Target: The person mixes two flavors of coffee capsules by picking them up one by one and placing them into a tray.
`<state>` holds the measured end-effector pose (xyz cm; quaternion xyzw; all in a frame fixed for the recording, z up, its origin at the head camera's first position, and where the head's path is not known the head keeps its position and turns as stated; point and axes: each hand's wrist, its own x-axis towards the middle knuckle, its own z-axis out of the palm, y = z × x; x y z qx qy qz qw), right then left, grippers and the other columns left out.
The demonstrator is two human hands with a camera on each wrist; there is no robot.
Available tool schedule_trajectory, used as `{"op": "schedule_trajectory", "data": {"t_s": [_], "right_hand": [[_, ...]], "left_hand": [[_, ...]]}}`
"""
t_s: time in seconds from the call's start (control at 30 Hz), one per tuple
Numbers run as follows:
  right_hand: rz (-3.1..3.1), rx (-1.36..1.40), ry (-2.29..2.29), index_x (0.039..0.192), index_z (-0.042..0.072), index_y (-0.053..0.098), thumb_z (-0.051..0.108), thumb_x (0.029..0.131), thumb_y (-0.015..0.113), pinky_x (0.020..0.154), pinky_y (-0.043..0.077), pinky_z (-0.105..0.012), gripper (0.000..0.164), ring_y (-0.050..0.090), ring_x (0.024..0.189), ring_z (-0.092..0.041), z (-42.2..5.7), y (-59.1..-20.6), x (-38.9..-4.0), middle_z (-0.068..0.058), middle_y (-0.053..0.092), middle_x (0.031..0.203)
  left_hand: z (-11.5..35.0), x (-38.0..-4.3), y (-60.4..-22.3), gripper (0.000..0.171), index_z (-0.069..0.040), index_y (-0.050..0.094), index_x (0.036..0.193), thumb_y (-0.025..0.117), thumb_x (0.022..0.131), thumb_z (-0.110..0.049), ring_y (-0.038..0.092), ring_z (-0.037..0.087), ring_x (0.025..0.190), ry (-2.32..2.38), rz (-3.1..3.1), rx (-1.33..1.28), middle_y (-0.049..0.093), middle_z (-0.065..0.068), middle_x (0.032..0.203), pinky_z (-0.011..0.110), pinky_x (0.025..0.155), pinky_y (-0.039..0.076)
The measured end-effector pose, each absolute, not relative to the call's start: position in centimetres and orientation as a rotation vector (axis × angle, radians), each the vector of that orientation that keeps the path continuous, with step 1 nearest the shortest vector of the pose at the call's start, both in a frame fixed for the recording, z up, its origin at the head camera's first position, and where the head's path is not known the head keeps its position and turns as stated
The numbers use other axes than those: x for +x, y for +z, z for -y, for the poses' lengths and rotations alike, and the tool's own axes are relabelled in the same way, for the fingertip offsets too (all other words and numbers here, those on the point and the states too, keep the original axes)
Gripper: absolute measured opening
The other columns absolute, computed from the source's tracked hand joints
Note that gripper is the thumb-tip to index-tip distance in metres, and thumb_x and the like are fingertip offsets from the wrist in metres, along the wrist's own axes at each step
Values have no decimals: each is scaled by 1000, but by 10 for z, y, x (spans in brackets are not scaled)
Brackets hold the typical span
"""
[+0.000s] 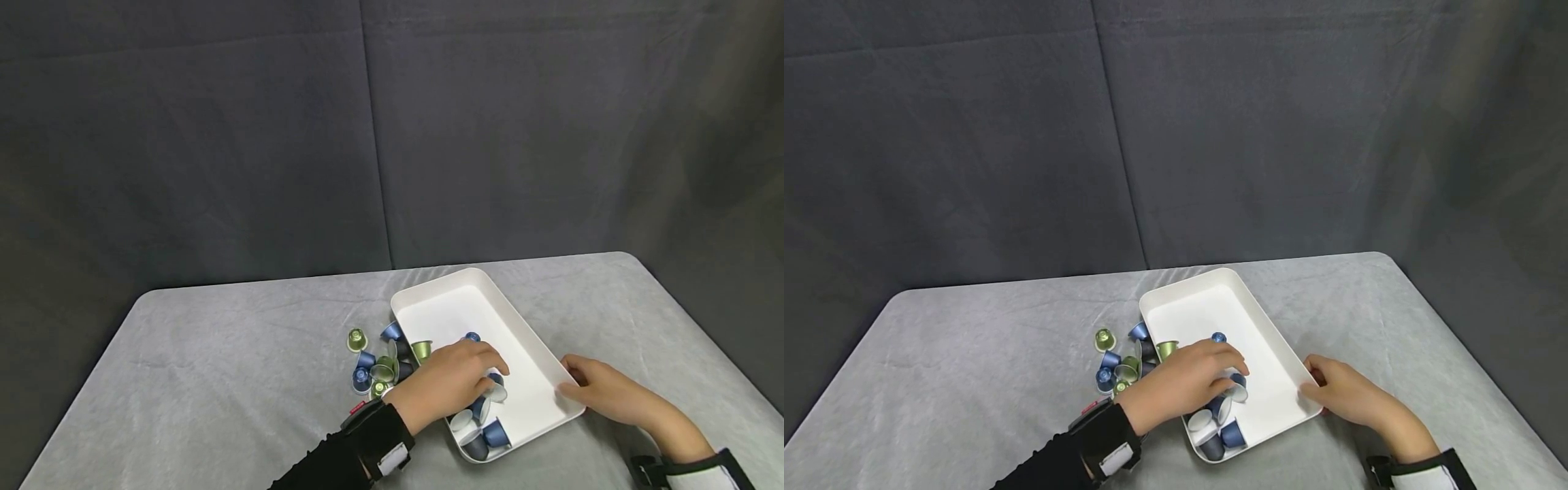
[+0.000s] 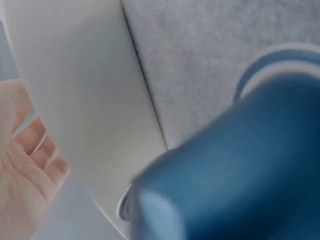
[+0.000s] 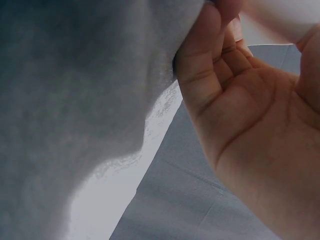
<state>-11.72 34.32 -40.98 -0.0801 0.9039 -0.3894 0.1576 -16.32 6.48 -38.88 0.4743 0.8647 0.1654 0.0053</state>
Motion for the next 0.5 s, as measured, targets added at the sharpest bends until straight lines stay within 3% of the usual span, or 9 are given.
{"op": "schedule_trajectory", "data": {"t_s": [0.27, 0.5], "right_hand": [[-2579, -240, -1127, 103, -1, 56, 11, 95, 61, 57, 48, -28, 15, 56, 71, -12, -344, -412, -118, -5, 66, 87], [-2584, -246, -1121, 102, 0, 57, 11, 95, 61, 57, 48, -28, 14, 55, 71, -11, -344, -412, -117, -4, 65, 85]], "left_hand": [[-55, -157, -384, 21, -21, 69, 116, 69, 95, -22, 55, 4, 113, 589, -2734, 1523, 63, -10, 119, 16, 100, 38], [-46, -153, -380, 22, -24, 69, 118, 68, 96, -26, 54, 7, 118, 594, -2810, 1511, 62, -10, 125, 20, 100, 41]]}}
